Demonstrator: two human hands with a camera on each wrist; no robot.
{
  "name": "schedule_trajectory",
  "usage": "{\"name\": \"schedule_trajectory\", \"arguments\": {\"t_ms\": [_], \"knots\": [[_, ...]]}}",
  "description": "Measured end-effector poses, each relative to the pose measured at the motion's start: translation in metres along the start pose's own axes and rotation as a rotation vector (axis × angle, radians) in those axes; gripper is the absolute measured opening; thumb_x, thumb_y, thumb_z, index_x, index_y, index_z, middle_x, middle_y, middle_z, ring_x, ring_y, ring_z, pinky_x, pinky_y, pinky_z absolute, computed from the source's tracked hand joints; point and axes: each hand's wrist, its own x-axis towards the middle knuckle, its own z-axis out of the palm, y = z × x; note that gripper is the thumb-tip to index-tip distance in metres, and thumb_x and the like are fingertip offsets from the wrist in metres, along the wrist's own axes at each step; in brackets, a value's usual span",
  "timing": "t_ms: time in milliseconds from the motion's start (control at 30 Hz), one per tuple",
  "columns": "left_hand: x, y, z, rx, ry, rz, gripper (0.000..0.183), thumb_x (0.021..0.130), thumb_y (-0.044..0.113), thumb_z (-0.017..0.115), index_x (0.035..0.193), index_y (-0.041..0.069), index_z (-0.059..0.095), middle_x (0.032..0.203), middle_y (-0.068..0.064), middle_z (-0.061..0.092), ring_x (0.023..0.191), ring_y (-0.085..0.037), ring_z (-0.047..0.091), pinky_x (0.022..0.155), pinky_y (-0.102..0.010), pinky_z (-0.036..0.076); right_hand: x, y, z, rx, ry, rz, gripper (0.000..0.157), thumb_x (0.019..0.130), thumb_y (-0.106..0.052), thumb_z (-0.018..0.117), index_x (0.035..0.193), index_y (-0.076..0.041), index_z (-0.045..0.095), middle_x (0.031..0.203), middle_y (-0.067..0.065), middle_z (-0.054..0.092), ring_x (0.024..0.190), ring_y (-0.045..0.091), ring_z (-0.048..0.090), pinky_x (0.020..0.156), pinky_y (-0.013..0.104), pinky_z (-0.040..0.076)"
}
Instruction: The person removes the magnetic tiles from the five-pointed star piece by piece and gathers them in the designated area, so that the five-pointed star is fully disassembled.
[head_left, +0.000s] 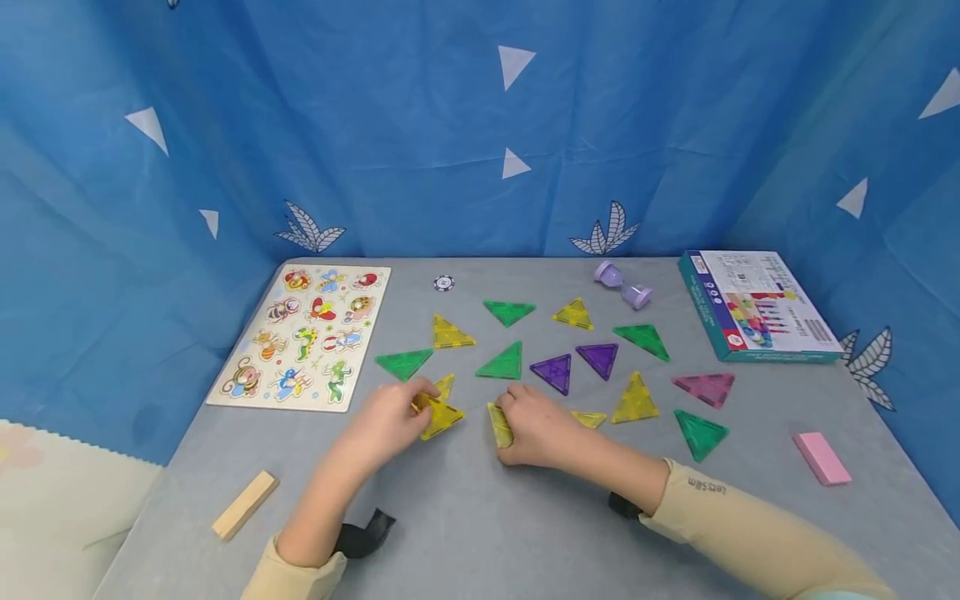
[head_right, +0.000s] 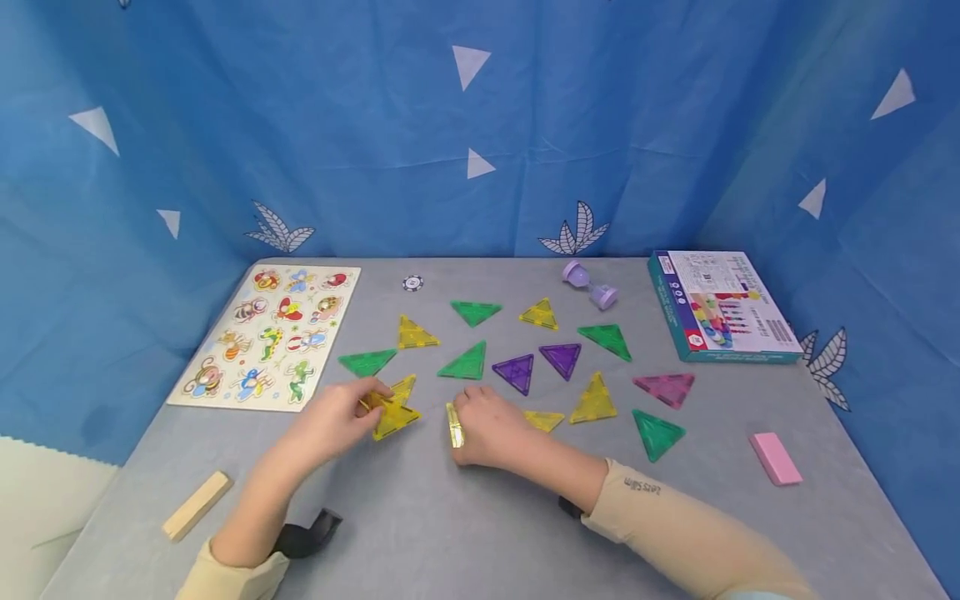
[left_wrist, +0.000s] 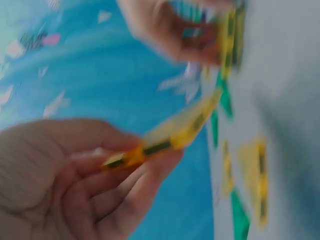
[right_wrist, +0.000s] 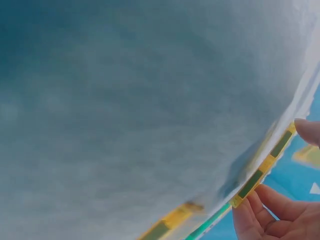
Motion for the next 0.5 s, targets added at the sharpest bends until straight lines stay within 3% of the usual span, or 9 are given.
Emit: {"name": "schedule_trajectory", "arguments": {"t_ms": [100, 200, 300, 367, 500], "knots": [[-0.005, -0.021, -0.019, -0.031, -0.142, -0.039, 0.022, 0.086, 0.007, 0.062, 0.108, 0.006, 0.06, 0.082, -0.001, 0.06, 0.064, -0.012, 0.05, 0.055, -0.028, 0.043, 0.005, -0.003, -0.002, -0.003, 0.004, -0.019, 0.061, 0.068, -0.038, 0.074, 0.114, -0.001, 0.058, 0.099, 0.005, 0.054, 0.088, 0.019, 0.05, 0.072, 0.032, 0.046], [-0.006, -0.048, -0.026, -0.184, -0.254, -0.056, 0.025, 0.089, 0.008, 0.059, 0.112, 0.0, 0.051, 0.076, -0.004, 0.054, 0.066, -0.017, 0.052, 0.058, -0.032, 0.045, 0.01, -0.006, -0.001, -0.012, 0.002, -0.021, 0.062, 0.068, -0.038, 0.073, 0.115, -0.001, 0.058, 0.1, 0.006, 0.055, 0.094, 0.021, 0.052, 0.076, 0.033, 0.048], [-0.004, -0.073, -0.019, -0.425, -0.328, -0.088, 0.025, 0.089, 0.008, 0.059, 0.105, -0.004, 0.043, 0.074, -0.008, 0.057, 0.068, -0.023, 0.06, 0.061, -0.037, 0.051, 0.013, -0.007, 0.001, -0.004, -0.021, 0.005, 0.063, 0.068, -0.039, 0.074, 0.117, -0.001, 0.057, 0.103, 0.006, 0.055, 0.096, 0.022, 0.052, 0.077, 0.034, 0.048], [-0.003, -0.084, -0.012, -0.526, -0.365, -0.118, 0.025, 0.089, 0.009, 0.06, 0.1, -0.003, 0.042, 0.077, -0.011, 0.061, 0.071, -0.025, 0.064, 0.065, -0.038, 0.054, 0.015, -0.007, 0.002, 0.002, -0.034, 0.02, 0.063, 0.068, -0.039, 0.073, 0.117, -0.001, 0.057, 0.103, 0.005, 0.055, 0.095, 0.021, 0.051, 0.077, 0.034, 0.047], [-0.008, -0.093, -0.004, -0.503, -0.42, -0.146, 0.021, 0.088, 0.009, 0.063, 0.092, -0.001, 0.044, 0.073, -0.012, 0.063, 0.066, -0.025, 0.065, 0.059, -0.034, 0.053, 0.018, -0.009, 0.004, 0.001, -0.037, 0.027, 0.062, 0.069, -0.038, 0.073, 0.116, -0.002, 0.057, 0.102, 0.005, 0.055, 0.095, 0.021, 0.051, 0.076, 0.034, 0.047]]}}
